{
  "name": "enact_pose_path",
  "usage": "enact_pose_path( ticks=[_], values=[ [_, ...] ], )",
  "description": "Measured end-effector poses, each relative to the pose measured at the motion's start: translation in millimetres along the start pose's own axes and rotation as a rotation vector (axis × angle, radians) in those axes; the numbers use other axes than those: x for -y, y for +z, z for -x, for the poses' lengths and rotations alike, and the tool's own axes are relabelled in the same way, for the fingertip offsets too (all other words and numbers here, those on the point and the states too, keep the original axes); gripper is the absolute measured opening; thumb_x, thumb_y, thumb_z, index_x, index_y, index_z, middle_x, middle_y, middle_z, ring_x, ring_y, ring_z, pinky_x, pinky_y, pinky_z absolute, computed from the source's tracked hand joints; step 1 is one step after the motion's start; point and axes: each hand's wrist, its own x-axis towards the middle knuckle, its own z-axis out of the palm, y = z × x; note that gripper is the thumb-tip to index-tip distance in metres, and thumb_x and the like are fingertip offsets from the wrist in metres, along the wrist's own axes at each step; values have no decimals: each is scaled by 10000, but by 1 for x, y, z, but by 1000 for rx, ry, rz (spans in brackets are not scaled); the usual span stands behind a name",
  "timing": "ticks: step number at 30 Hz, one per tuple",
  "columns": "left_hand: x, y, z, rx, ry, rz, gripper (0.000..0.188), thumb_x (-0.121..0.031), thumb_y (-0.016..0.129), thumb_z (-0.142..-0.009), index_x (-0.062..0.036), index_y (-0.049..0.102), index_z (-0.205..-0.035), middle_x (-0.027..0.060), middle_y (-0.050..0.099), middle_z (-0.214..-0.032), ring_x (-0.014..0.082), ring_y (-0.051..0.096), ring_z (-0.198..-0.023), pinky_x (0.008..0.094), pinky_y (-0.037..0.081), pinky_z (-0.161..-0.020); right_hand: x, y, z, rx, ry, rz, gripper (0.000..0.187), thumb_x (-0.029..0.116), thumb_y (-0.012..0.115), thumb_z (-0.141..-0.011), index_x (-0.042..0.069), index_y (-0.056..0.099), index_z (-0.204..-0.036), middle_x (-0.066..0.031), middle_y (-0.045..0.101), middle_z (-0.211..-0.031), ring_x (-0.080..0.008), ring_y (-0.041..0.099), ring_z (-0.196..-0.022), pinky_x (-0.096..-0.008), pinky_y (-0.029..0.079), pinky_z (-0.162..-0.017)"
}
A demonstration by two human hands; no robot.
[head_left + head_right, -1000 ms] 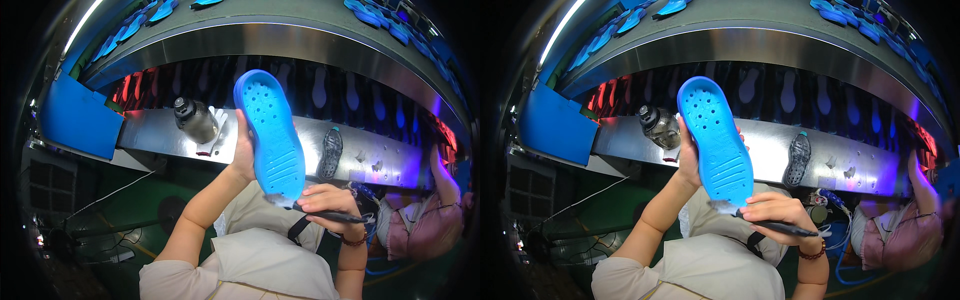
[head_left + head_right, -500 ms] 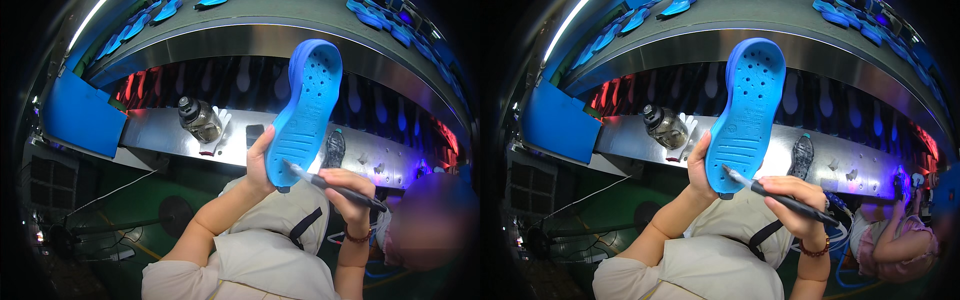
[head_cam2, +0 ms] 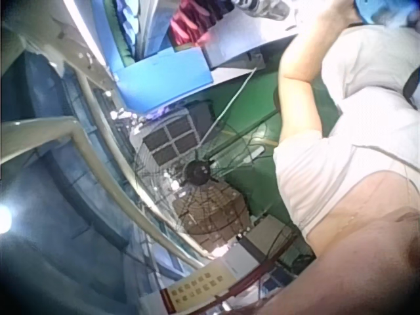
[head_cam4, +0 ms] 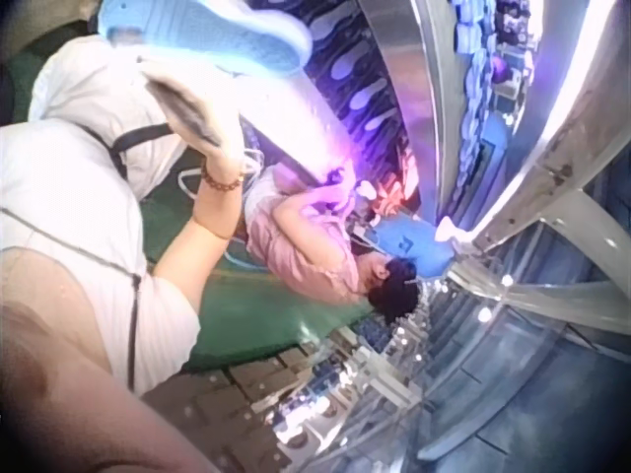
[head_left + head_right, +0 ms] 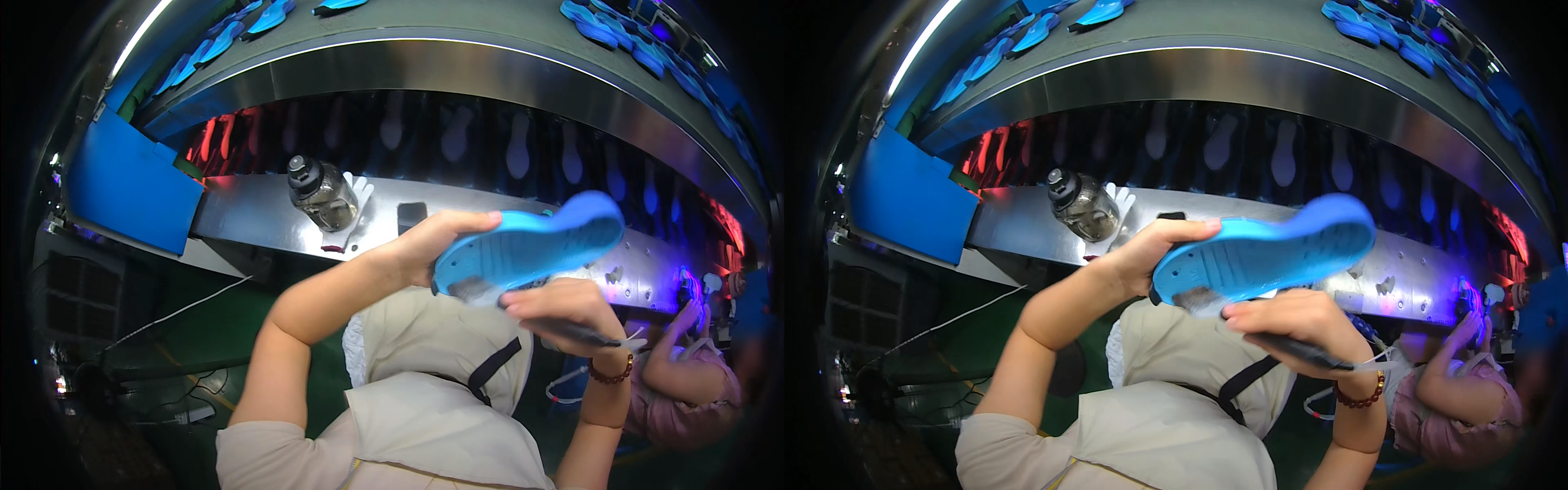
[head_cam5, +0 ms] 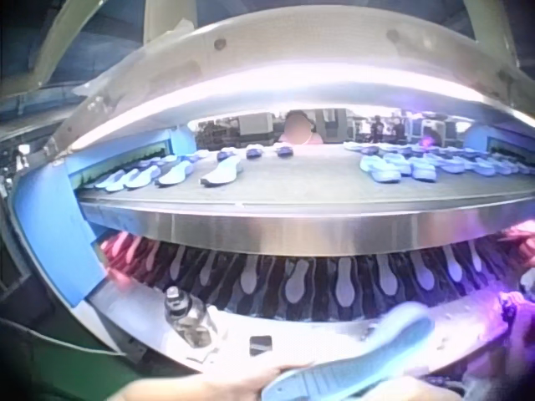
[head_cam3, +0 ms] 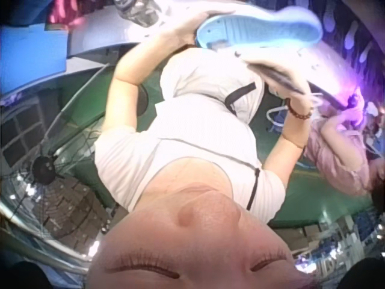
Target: The person retrieves shoe soles from a conveyor belt and brushes them using an applicator brush tool.
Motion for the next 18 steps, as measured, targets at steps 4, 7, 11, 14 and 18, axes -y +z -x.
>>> enact_pose_path(
  ticks=[4, 7, 11, 14, 18],
  values=[
    [2, -6, 4, -55, -147, -205, 523, -383, 532, -839, 22, 493, -1166, 168, 552, -1075, 200, 579, -905, 305, 483, -752, 11, -11, 1, 177, -1, -61, 218, 6, 664, -699, 52, 636, -910, -90, 651, -940, -246, 641, -803, -283, 519, -681],
    [-13, 6, 5, -65, -248, -258, 527, -394, 528, -843, 22, 494, -1165, 159, 558, -1066, 188, 590, -876, 308, 496, -727, -2, -15, 4, 121, 62, -89, 211, -11, 652, -703, 26, 628, -909, -102, 647, -950, -241, 643, -814, -284, 521, -690],
    [-10, 1, 10, -51, -190, -362, 538, -407, 522, -847, 26, 493, -1165, 158, 565, -1050, 191, 591, -884, 313, 501, -729, 6, -28, 4, 205, 58, 50, 195, -12, 643, -697, 10, 625, -889, -122, 654, -898, -236, 643, -829, -288, 515, -713],
    [-11, 1, 12, -78, -137, -304, 549, -415, 519, -848, 27, 488, -1173, 164, 565, -1049, 194, 592, -890, 307, 499, -740, -12, -34, 11, 39, 66, 48, 182, 12, 662, -691, 10, 632, -870, -118, 655, -890, -237, 643, -823, -291, 512, -723],
    [-5, -13, 2, -21, -62, -329, 553, -408, 472, -869, 7, 437, -1233, 186, 540, -1103, 232, 588, -917, 345, 504, -750, -7, -38, 19, 165, 226, 68, 222, 8, 671, -695, -20, 640, -914, -146, 658, -881, -224, 656, -782, -285, 516, -708]
  ],
)
